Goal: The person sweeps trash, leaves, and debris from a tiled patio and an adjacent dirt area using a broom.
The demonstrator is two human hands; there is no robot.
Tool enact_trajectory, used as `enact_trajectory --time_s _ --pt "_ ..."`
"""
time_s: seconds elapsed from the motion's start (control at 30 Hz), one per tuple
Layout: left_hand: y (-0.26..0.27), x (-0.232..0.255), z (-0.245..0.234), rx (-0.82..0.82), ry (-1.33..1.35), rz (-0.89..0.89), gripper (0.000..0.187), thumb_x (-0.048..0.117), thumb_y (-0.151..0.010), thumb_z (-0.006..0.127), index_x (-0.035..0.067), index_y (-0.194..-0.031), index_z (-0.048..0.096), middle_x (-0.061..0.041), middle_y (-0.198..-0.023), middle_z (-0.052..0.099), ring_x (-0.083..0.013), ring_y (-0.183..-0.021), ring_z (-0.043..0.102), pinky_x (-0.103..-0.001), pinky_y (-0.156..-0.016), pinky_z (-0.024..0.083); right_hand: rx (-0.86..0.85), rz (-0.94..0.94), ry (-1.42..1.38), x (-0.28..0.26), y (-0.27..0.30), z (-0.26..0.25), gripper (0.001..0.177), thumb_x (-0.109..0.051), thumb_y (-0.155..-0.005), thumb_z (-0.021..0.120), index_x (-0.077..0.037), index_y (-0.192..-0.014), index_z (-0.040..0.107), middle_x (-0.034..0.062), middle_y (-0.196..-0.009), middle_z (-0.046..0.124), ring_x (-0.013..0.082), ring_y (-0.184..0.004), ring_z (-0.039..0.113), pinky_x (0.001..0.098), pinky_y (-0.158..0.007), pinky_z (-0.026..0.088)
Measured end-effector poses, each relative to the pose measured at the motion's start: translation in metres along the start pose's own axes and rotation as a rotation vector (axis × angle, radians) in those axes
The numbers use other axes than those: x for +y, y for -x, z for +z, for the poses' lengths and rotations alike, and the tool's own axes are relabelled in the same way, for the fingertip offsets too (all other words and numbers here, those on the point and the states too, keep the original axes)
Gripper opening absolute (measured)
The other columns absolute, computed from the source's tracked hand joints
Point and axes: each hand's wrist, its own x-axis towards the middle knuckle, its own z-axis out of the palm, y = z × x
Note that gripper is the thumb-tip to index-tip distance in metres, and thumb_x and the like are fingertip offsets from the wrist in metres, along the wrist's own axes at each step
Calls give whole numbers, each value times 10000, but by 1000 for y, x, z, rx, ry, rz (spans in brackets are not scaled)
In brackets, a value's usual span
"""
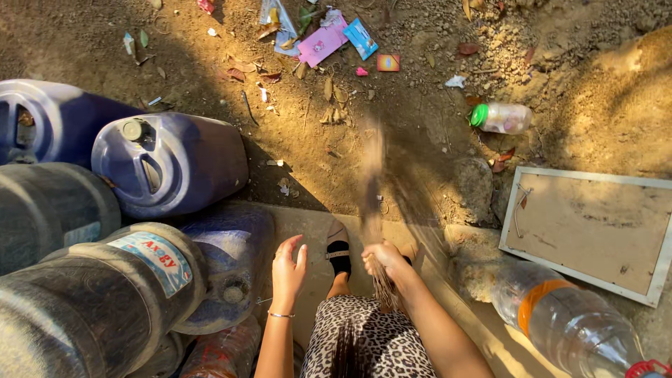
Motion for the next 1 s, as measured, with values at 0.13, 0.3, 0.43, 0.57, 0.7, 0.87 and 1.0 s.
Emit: enact_trajectory --time_s 0.13,0.3,0.43,0.57,0.7,0.87,1.0 --pt "7 1 10 -96 46 -153 330 242 -948 663 58 -1221 694 -122 -1240 695 -252 -1067 696 -364 -791 551 -73 -133 -10 -26 78 17 460 32 -775 705 140 -1182 521 137 -683 655 224 -507 595 380 -408 464" --pt "2 32 46 -300 713 -432 477 316 -960 681 21 -1331 632 -79 -1242 717 -184 -1118 687 -341 -921 560 230 -408 439 -37 148 23 949 -14 -788 718 -33 -1610 243 235 -779 662 264 -572 622 385 -526 516" --pt "-25 89 93 -556 933 -685 615 425 -909 677 72 -1400 567 -15 -1294 684 -143 -1095 634 -308 -844 533 535 -801 842 -38 180 17 950 0 -692 733 -129 -1563 376 279 -1007 673 409 -803 679 447 -695 577" --pt "-50 131 144 -591 1100 -634 394 252 -904 783 -16 -1169 668 -86 -1060 710 -190 -900 671 -329 -750 555 678 -664 1018 -43 188 12 804 -135 -758 720 -84 -1492 397 260 -1130 659 440 -1020 645 506 -838 548" --pt "-59 148 176 -547 1104 -655 133 28 -869 743 -1 -986 687 -81 -884 726 -201 -766 704 -355 -694 573 650 -701 843 -56 185 -17 700 -304 -755 806 -80 -1338 489 238 -1170 664 405 -1096 641 484 -897 543" --pt "-64 191 206 -620 1001 -586 90 0 -903 719 -35 -982 696 -79 -906 727 -196 -780 689 -346 -696 560 378 -526 704 -92 189 -73 759 -261 -731 812 -67 -1372 454 173 -1225 676 302 -1112 681 405 -915 554" --pt "-79 225 231 -669 961 -514 140 9 -888 722 -39 -1015 684 -116 -938 740 -234 -815 708 -359 -724 580 37 -702 131 -105 177 -104 979 -214 -727 845 -134 -1535 297 27 -1316 574 131 -1139 617 362 -824 586"
